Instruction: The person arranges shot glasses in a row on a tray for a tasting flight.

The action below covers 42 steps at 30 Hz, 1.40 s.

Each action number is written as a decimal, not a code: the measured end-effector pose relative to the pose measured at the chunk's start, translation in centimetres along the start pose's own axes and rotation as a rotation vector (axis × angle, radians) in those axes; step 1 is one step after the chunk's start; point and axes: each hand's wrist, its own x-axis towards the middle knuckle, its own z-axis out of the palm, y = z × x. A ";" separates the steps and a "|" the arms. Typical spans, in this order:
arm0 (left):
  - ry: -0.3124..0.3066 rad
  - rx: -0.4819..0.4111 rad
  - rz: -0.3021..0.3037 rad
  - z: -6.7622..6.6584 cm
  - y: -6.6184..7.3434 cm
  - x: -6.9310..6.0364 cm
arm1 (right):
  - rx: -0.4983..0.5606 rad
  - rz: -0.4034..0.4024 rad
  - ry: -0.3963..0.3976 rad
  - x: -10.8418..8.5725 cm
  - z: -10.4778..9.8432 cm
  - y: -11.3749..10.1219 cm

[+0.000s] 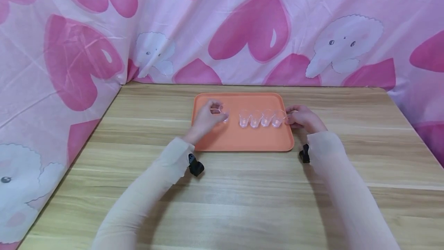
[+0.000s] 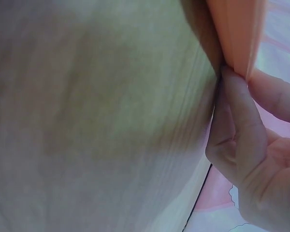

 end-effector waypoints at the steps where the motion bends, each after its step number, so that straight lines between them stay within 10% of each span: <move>1: -0.007 0.012 0.002 0.2 0.0 -0.1 | -0.001 -0.003 0.000 0.0 0.0 0.1; 18: -0.049 0.067 0.009 2.8 -0.6 -0.2 | -0.004 -0.001 0.005 -0.1 -0.1 0.2; 42: -0.105 0.099 0.060 2.1 -1.1 -0.1 | 0.041 -0.091 -0.006 0.0 0.0 0.1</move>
